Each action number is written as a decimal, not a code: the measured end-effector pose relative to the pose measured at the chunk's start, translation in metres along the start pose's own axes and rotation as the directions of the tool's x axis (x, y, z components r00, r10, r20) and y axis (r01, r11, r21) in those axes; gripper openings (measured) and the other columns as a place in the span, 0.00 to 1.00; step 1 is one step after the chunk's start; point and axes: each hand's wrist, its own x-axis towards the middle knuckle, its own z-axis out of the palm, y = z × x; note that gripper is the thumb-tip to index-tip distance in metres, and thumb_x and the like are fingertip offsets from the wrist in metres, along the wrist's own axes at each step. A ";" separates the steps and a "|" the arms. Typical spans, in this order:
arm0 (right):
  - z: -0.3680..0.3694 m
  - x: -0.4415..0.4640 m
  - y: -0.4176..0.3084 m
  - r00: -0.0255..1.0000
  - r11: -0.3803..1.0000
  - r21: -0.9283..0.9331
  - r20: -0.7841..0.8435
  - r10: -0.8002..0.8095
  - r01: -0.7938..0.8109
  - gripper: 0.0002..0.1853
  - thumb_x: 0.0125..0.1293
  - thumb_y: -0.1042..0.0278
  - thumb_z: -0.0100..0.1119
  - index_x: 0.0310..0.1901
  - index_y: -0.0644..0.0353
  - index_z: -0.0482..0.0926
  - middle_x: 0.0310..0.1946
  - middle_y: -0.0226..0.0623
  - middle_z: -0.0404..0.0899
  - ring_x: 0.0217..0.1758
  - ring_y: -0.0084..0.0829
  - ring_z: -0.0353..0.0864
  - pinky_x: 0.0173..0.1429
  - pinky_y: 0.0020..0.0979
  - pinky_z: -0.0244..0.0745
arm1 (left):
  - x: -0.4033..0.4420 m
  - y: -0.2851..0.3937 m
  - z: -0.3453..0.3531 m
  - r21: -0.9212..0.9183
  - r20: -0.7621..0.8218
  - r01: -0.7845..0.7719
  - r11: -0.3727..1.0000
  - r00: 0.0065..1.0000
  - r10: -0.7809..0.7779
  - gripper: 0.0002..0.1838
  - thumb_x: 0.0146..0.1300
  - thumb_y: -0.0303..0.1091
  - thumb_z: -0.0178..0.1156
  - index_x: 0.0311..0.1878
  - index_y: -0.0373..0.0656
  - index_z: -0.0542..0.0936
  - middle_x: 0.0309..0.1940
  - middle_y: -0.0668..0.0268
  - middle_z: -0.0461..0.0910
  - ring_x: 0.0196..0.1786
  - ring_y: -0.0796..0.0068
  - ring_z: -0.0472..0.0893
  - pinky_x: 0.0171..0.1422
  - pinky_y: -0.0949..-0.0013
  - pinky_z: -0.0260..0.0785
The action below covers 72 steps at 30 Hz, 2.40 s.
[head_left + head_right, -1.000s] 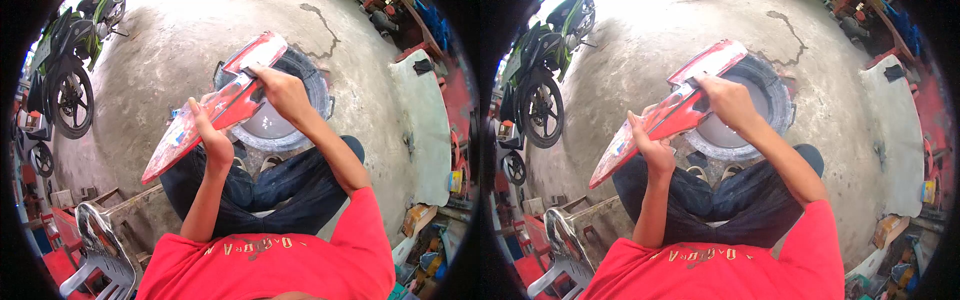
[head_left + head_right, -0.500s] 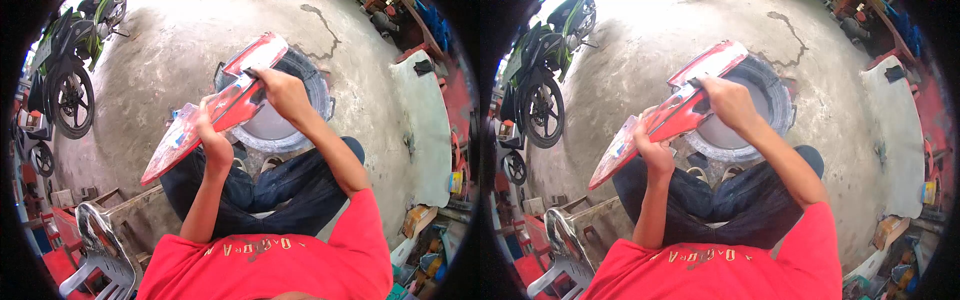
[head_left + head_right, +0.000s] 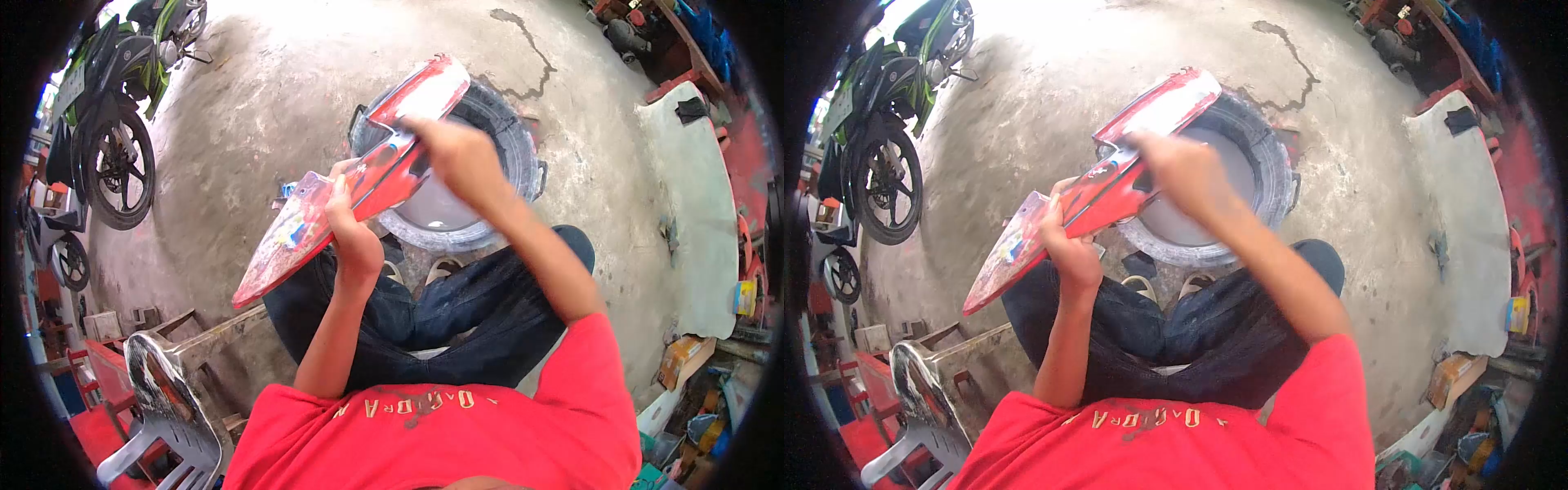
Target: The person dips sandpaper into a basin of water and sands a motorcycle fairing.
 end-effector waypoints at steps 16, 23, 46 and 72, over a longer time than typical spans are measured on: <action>-0.003 -0.006 -0.012 1.000 0.999 -0.034 0.001 -0.016 0.016 0.18 0.65 0.75 0.56 0.56 0.58 0.84 0.48 0.44 0.88 0.49 0.41 0.90 0.51 0.38 0.85 | 0.002 0.004 0.008 -0.014 -0.065 0.071 0.997 0.995 -0.072 0.25 0.77 0.44 0.32 0.60 0.38 0.74 0.56 0.59 0.81 0.58 0.67 0.82 0.56 0.62 0.82; -0.002 -0.011 -0.031 0.990 0.990 -0.058 -0.040 -0.132 0.130 0.12 0.63 0.70 0.60 0.48 0.60 0.82 0.37 0.44 0.85 0.42 0.43 0.89 0.42 0.42 0.84 | 0.004 0.000 0.005 0.023 -0.064 0.011 1.000 0.998 -0.010 0.25 0.77 0.44 0.32 0.59 0.39 0.73 0.55 0.58 0.80 0.59 0.66 0.82 0.57 0.61 0.83; -0.008 -0.011 -0.040 0.995 0.992 -0.073 0.014 -0.097 0.098 0.18 0.66 0.72 0.56 0.57 0.61 0.82 0.48 0.46 0.87 0.49 0.40 0.90 0.51 0.37 0.85 | 0.004 -0.012 -0.007 0.024 0.023 -0.099 0.995 0.995 0.098 0.21 0.67 0.15 0.53 0.63 0.29 0.67 0.63 0.51 0.74 0.60 0.63 0.81 0.57 0.63 0.83; -0.015 0.008 -0.014 0.997 0.999 -0.032 0.056 0.046 -0.044 0.20 0.61 0.78 0.58 0.56 0.60 0.83 0.47 0.44 0.88 0.53 0.41 0.89 0.57 0.37 0.85 | -0.002 -0.006 0.003 -0.096 0.032 0.083 0.992 0.996 -0.080 0.37 0.81 0.61 0.31 0.73 0.37 0.66 0.62 0.54 0.76 0.68 0.61 0.76 0.70 0.56 0.74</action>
